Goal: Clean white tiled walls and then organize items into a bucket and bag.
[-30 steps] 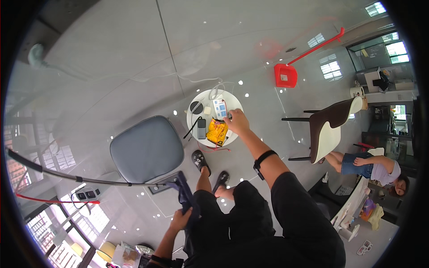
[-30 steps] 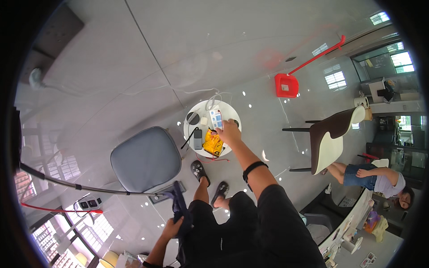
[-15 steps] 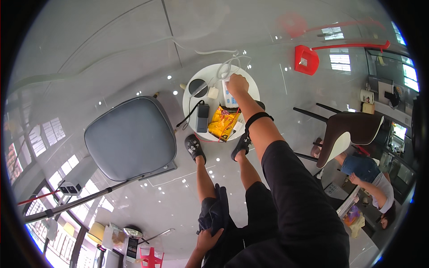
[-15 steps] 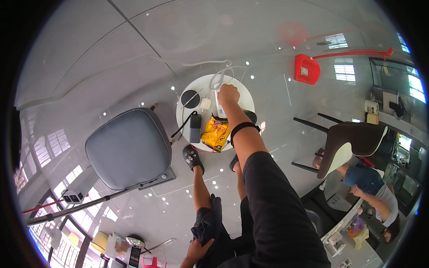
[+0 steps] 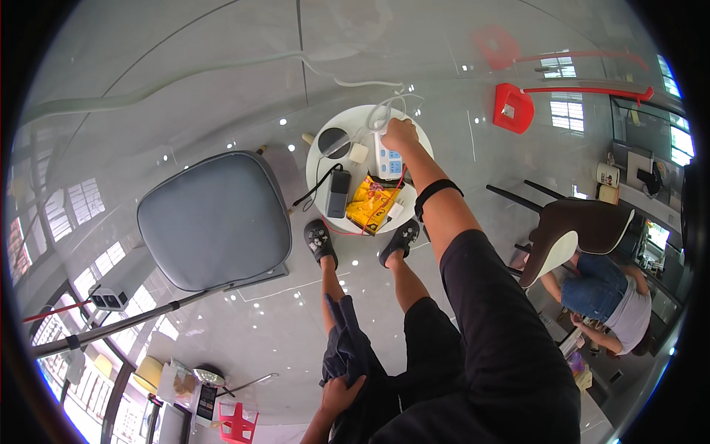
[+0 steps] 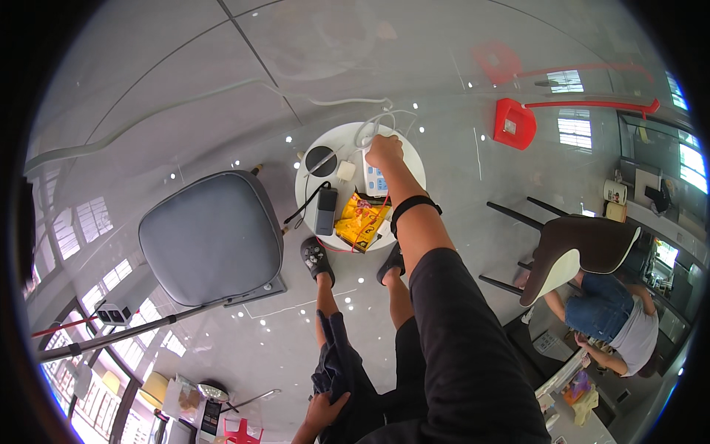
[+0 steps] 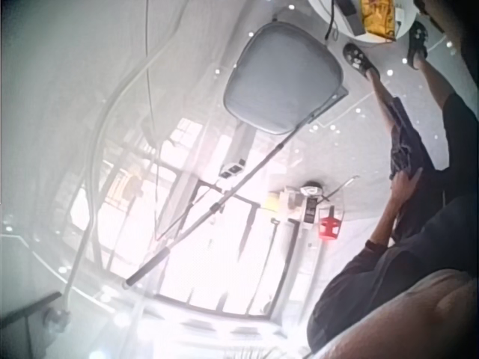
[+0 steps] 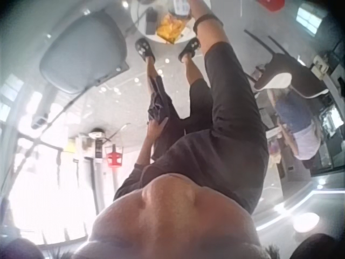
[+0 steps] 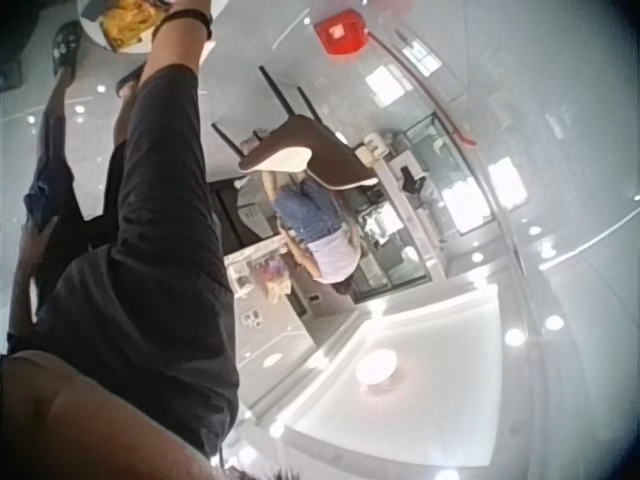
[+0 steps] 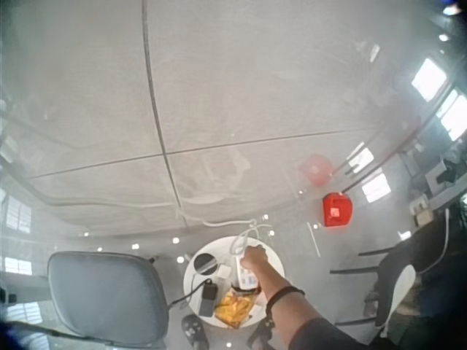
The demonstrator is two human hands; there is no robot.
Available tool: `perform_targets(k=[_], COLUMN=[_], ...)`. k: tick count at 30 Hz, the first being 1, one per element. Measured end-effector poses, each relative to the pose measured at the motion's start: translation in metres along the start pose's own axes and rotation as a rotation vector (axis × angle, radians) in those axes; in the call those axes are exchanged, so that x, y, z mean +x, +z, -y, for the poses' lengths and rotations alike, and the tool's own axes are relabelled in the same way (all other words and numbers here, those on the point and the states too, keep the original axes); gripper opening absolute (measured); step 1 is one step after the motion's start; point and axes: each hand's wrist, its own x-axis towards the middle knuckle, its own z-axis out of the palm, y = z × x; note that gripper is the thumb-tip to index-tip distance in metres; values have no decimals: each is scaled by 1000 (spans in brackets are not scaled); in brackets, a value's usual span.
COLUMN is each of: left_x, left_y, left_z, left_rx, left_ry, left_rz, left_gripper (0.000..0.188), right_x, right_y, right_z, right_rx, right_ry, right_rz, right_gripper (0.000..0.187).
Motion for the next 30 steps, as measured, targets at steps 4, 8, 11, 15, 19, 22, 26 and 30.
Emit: perform_targets(k=[4, 8, 11, 15, 19, 22, 26, 30], left_x=[0, 1, 1, 1, 2, 1, 7, 50], left_y=[-1, 2, 7, 4, 8, 3, -12, -37], left_z=[0, 2, 6, -1, -3, -15, -45, -86], left_rx=[-3, -34, -17, 33, 51, 30, 165, 259], left_ry=[7, -8, 12, 14, 2, -32, 124, 630], left_rz=[-22, 1, -10, 0, 11, 56, 59, -119], left_gripper=[65, 63, 63, 64, 63, 61, 55, 33], right_x=[-6, -1, 7, 13, 12, 8, 9, 9], right_y=[15, 21, 15, 8, 5, 6, 1, 1], right_z=[2, -6, -8, -10, -10, -9, -13, -27], right_rx=[-91, -36, -36, 15, 27, 34, 43, -13], right_ry=[-24, -14, -45, -50, -54, -52, -61, -102], right_rz=[-58, -83, -52, -1, 3, 20, 57, 49], right_gripper=[37, 33, 32, 34, 37, 37, 38, 37])
